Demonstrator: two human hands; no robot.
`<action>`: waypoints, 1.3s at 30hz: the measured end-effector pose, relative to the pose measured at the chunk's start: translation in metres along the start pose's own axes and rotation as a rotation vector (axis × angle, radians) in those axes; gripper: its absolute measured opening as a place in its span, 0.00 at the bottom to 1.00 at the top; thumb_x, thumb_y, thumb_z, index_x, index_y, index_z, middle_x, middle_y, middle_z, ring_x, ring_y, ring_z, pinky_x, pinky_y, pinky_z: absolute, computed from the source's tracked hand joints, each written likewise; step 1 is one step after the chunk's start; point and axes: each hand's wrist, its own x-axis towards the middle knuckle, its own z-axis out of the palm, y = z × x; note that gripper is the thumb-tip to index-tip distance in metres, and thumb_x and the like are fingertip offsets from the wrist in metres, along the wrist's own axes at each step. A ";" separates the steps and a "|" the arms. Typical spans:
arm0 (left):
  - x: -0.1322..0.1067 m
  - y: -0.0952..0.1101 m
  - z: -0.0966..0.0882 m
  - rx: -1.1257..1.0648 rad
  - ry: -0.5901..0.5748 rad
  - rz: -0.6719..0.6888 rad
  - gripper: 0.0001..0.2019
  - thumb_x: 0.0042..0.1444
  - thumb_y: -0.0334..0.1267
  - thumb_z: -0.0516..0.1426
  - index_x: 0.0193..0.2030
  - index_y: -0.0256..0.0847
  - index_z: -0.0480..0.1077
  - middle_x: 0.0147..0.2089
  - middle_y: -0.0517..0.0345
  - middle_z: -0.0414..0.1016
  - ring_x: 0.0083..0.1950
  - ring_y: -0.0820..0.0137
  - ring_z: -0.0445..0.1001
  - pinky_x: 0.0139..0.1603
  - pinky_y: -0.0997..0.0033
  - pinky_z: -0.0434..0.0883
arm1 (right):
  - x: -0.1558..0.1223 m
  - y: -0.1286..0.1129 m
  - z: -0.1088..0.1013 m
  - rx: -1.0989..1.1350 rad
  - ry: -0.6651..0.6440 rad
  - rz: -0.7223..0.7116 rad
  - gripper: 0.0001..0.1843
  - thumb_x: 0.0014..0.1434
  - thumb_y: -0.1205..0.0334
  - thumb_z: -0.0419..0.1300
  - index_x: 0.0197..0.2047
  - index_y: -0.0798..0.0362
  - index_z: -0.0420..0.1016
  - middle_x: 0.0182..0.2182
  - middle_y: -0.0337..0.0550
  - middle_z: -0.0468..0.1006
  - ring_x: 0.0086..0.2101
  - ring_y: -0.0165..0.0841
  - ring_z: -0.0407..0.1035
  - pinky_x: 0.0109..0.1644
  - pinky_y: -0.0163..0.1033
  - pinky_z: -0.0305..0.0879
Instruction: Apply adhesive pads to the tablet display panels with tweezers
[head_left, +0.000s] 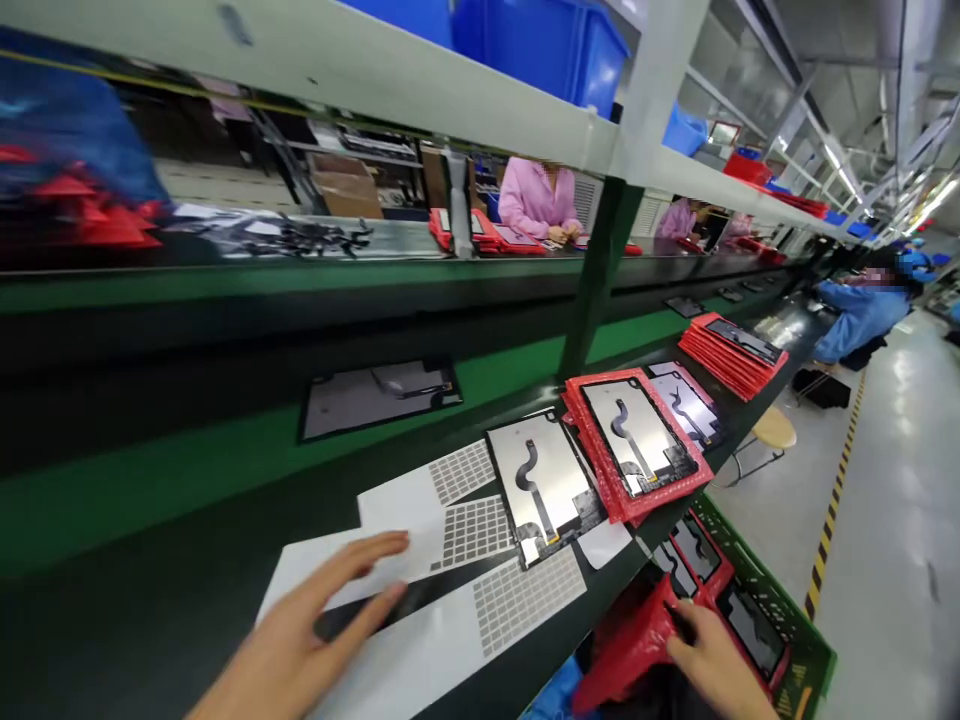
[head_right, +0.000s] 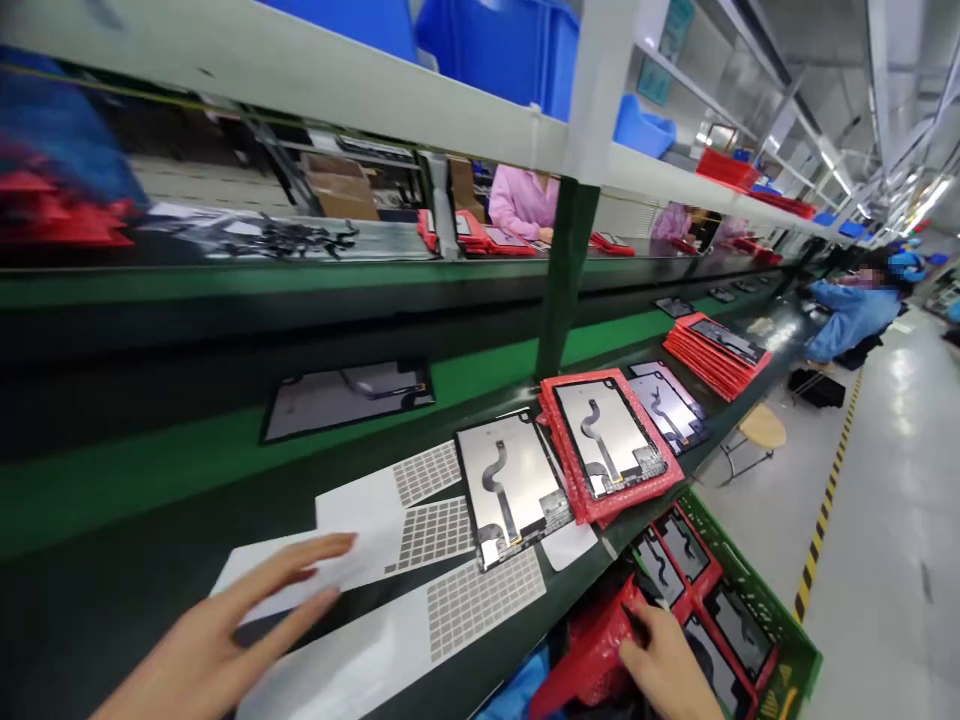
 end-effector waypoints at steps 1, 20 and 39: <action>-0.013 0.008 0.007 -0.071 -0.088 0.003 0.24 0.54 0.64 0.64 0.57 0.68 0.79 0.67 0.63 0.77 0.65 0.45 0.77 0.59 0.51 0.80 | -0.009 -0.019 -0.015 0.104 0.013 -0.053 0.13 0.51 0.57 0.68 0.40 0.49 0.88 0.40 0.49 0.87 0.43 0.51 0.82 0.48 0.52 0.79; -0.056 -0.047 -0.021 -0.762 0.132 -0.205 0.43 0.60 0.62 0.65 0.74 0.45 0.56 0.70 0.40 0.72 0.69 0.51 0.73 0.70 0.52 0.69 | 0.094 -0.321 0.221 -0.218 -0.380 -0.937 0.26 0.69 0.46 0.61 0.61 0.54 0.76 0.47 0.54 0.84 0.46 0.47 0.81 0.53 0.52 0.76; 0.160 -0.054 -0.174 0.129 0.082 -0.451 0.33 0.58 0.54 0.68 0.64 0.37 0.72 0.60 0.42 0.78 0.61 0.52 0.77 0.60 0.54 0.74 | 0.078 -0.237 0.199 -0.307 -0.453 -0.560 0.22 0.65 0.41 0.62 0.27 0.47 0.75 0.24 0.44 0.80 0.27 0.43 0.76 0.34 0.41 0.65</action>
